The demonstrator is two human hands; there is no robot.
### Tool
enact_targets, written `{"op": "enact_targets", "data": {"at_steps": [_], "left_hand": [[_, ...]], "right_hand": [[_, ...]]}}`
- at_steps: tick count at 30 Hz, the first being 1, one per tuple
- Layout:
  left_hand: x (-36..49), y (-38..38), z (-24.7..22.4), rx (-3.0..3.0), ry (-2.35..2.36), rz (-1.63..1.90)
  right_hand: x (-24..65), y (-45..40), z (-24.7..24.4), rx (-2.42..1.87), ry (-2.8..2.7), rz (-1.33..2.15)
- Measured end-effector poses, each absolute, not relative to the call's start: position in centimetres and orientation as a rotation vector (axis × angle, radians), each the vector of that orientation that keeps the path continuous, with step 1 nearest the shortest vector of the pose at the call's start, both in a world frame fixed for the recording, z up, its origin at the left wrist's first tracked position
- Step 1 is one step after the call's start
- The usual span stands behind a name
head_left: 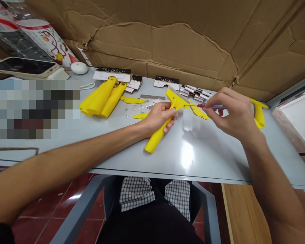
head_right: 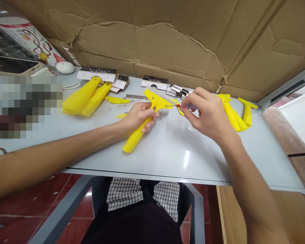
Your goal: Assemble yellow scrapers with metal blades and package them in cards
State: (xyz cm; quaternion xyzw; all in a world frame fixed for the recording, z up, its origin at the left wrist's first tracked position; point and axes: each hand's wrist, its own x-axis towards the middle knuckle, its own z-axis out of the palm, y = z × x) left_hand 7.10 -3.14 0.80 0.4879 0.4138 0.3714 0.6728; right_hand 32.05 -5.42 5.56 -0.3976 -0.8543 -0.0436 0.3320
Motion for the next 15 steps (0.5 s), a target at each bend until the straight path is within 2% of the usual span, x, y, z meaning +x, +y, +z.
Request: {"op": "enact_targets", "data": {"at_steps": [4,15], "left_hand": [[7.08,-3.18,0.83,1.093,0.944,0.837],[7.07,-3.17,0.84,1.1,0.942,0.836]], "right_hand": [[32.46,-5.28,5.49,-1.098,-2.239,-0.039],[31.84,-5.51,4.96,-1.144,-2.144,-0.169]]}}
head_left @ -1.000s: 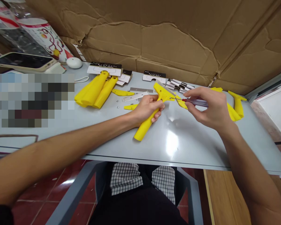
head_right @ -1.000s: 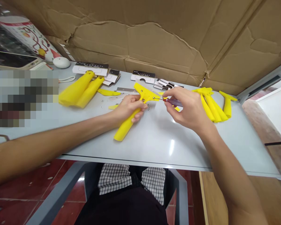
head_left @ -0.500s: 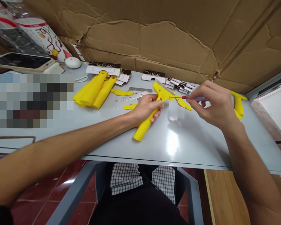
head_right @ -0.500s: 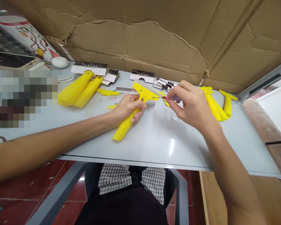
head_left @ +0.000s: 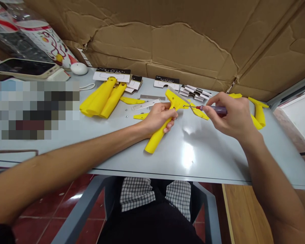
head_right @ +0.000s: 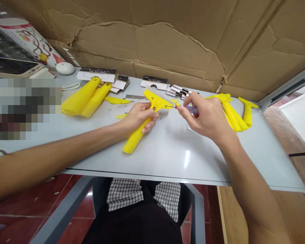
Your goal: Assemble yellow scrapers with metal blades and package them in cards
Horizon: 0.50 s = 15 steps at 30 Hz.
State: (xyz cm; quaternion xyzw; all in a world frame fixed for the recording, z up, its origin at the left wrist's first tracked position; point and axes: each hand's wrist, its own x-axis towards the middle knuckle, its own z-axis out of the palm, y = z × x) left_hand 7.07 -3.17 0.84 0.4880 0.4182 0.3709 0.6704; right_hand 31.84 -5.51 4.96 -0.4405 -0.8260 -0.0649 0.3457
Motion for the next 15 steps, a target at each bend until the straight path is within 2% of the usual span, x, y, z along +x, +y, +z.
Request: {"op": "enact_targets", "data": {"at_steps": [6,15], "left_hand": [[7.01,-3.08,0.69,1.084,0.934,0.847],[7.15,-3.15,0.59,1.086,0.931,0.852]], "right_hand": [[31.68,-5.78,5.13,-1.126,-2.131,-0.051],[31.96,-4.86,4.76,-1.147,-2.072,-0.293]]}}
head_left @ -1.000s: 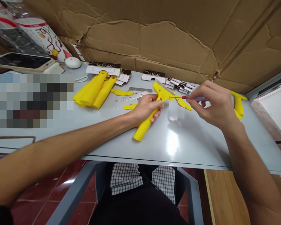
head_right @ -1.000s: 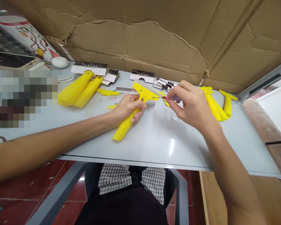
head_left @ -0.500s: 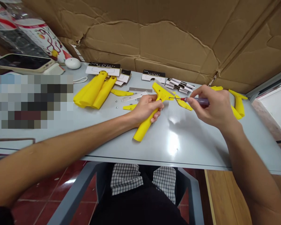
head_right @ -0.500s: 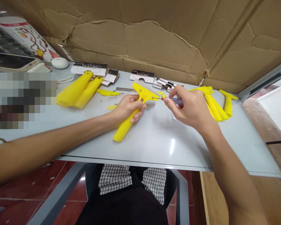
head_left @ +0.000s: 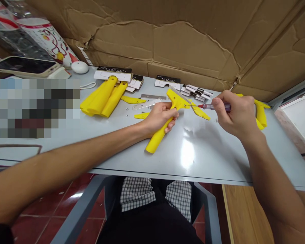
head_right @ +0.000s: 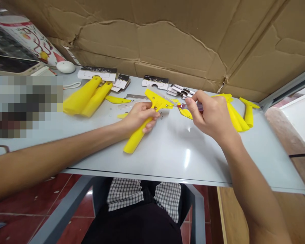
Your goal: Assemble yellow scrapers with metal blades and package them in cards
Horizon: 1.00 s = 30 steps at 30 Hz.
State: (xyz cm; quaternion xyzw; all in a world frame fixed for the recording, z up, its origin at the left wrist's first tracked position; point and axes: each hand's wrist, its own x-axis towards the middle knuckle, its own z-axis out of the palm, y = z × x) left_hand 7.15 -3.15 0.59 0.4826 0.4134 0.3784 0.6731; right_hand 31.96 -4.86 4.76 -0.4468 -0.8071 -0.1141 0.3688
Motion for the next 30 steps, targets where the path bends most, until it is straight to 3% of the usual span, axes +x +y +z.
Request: {"op": "enact_targets", "data": {"at_steps": [7,25,30], "left_hand": [[7.1,-3.2,0.7,1.073,0.942,0.845],[7.0,-3.0,0.3,1.08,0.912,0.838],[7.1,-3.1,0.7,1.072,0.934,0.854]], "right_hand": [[31.4,-5.5,5.7,-0.97,-2.213,-0.08],[32.3,-4.9,4.7,-1.133,-2.091,-0.183],[31.9,-5.5,5.0,-1.121,-2.124,-0.065]]}}
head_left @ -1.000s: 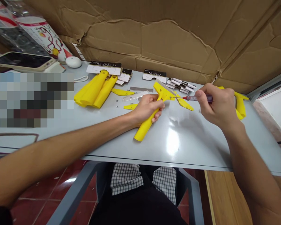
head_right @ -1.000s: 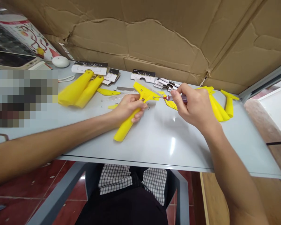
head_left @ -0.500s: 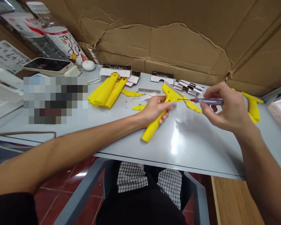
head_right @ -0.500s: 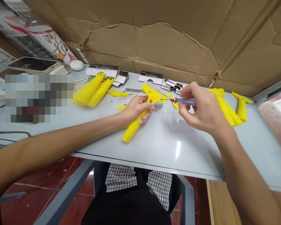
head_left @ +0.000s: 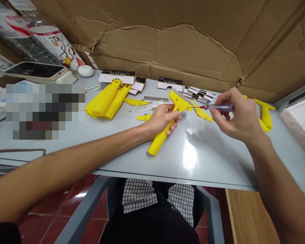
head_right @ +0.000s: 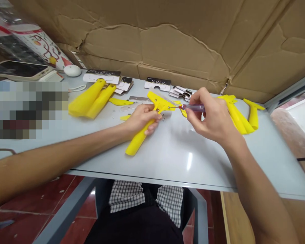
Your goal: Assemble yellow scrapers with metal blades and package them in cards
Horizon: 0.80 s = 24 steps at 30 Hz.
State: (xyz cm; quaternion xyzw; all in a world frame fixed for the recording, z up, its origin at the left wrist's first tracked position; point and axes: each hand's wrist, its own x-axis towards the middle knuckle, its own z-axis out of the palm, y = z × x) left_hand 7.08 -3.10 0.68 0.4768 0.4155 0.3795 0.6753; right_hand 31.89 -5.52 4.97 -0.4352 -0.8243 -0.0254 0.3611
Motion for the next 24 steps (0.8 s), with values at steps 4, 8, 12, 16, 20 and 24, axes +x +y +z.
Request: {"op": "enact_targets", "data": {"at_steps": [4,8,12,16,20,24], "left_hand": [[7.1,-3.1,0.7,1.077,0.937,0.846],[7.0,-3.2,0.7,1.107,0.944,0.829],[7.0,-3.2,0.7,1.122,0.95,0.834],[7.1,-3.3,0.7,1.112,0.96,0.839],[7.1,-3.2,0.6,1.113,0.939,0.834],[7.0,-3.2,0.6,1.116,0.928,0.827]], "right_hand": [[31.9,-5.2,4.7,-1.12,-2.062,-0.199],[32.2,-4.5,4.3,-1.157,-2.031,-0.335],[32.2,-4.9,4.7,-1.174,-2.08,-0.255],[31.8,-5.4,5.1,-1.142,-2.116,-0.099],[31.8,-5.0,4.6,-1.125,-2.047,-0.18],[32.1,-4.5,4.4,-1.177,-2.004,-0.359]]}}
